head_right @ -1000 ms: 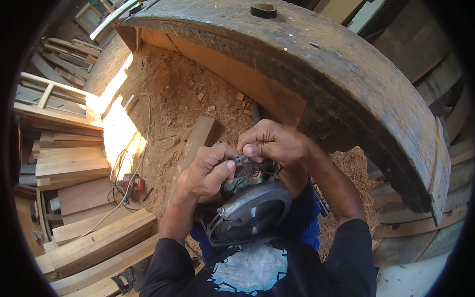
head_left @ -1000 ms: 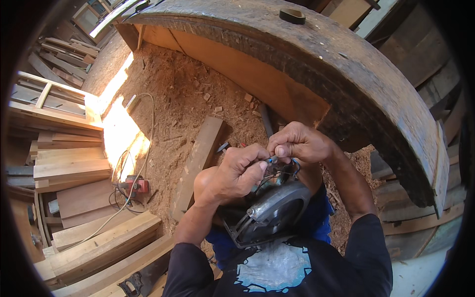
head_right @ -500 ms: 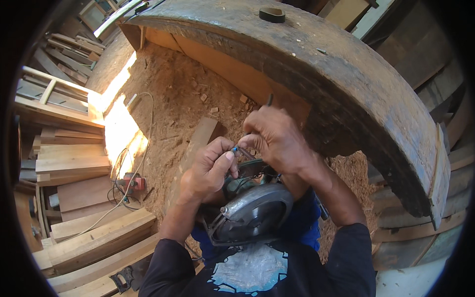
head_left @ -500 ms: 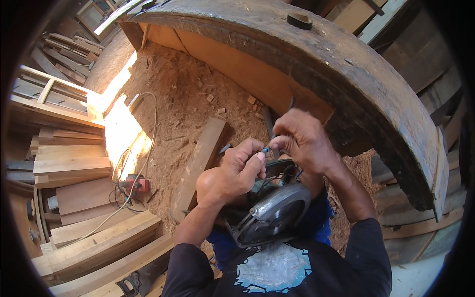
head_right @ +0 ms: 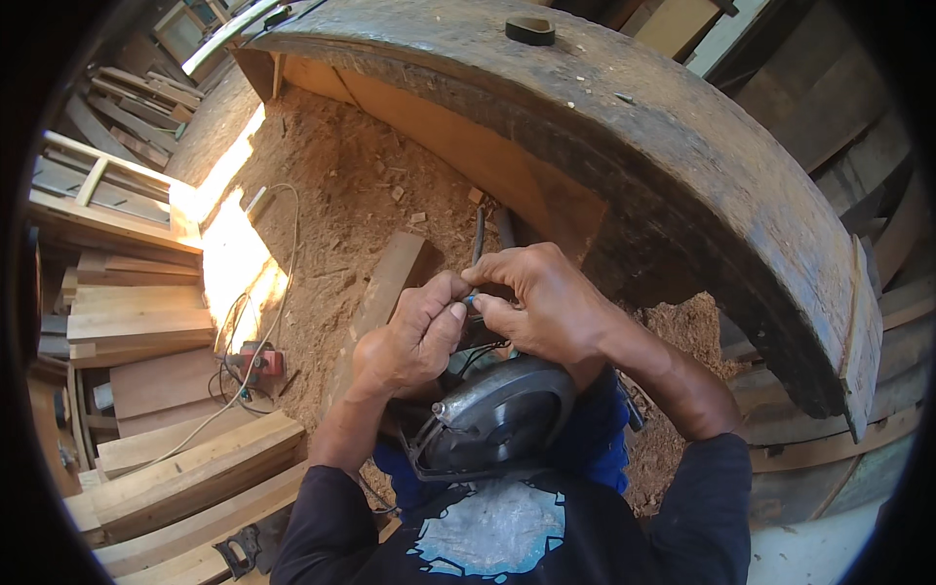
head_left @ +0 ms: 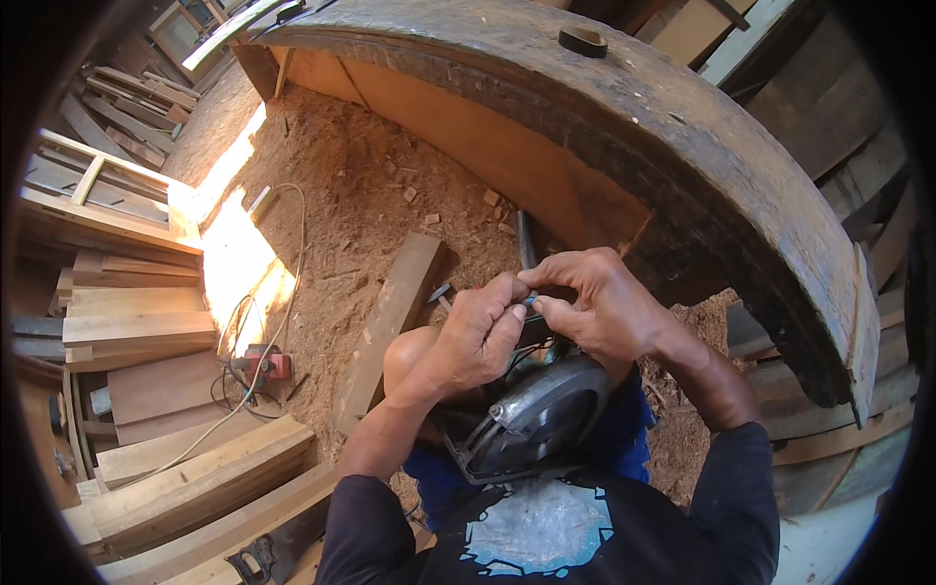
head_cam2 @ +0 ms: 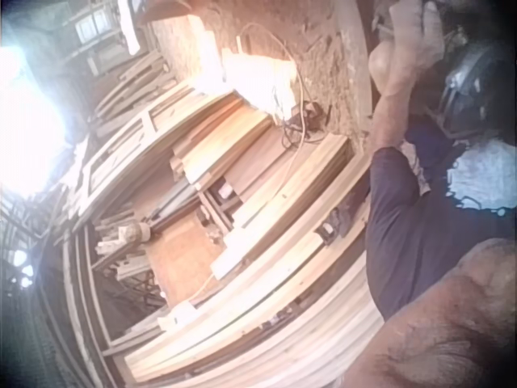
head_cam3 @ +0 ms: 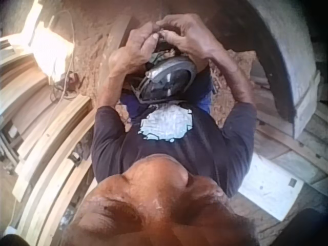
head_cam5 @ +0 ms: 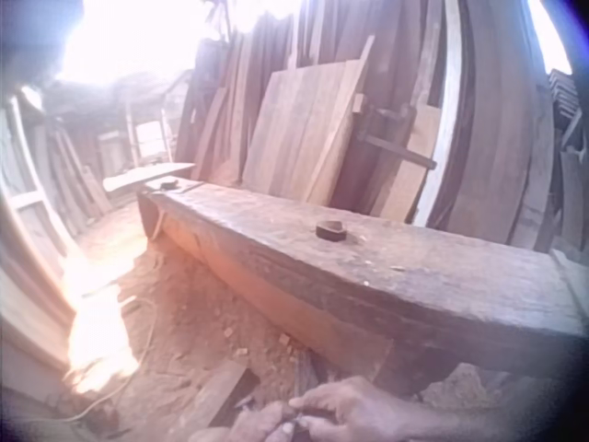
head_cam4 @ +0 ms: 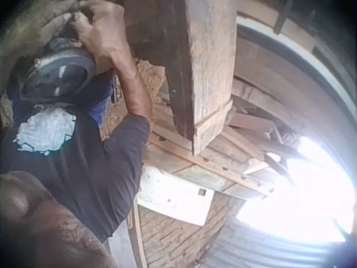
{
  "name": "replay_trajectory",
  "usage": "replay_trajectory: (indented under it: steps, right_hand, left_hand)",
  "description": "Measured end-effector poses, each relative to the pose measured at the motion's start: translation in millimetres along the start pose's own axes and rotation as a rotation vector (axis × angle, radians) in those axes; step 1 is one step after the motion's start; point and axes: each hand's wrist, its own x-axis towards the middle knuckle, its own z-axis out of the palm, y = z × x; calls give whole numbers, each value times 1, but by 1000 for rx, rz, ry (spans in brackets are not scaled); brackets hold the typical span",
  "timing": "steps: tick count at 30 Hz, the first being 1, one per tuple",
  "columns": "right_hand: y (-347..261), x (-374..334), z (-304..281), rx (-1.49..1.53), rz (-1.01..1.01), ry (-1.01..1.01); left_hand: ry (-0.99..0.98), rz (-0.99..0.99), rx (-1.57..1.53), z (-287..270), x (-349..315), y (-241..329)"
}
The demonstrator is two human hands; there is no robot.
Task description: The person repairs an electrical cord by stripping wire insulation using a small tool and twisting the exposed wire ends together.
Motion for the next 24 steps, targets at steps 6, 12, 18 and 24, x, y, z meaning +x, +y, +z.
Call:
replay_trajectory:
  steps: [6, 12, 18, 24]
  right_hand:
    - [-14, 3, 1, 45, 134, -59]
    - [10, 3, 21, -58, -68, 107]
    - [19, 4, 28, -121, -279, 184]
    - [21, 4, 28, -95, -331, 166]
  left_hand:
    - [-3, 88, 39, -1, 0, -6]
    - [23, 150, 36, 2, 1, -10]
    - [25, 119, -16, 1, -1, -12]
    - [-14, 26, -177, 1, -4, -13]
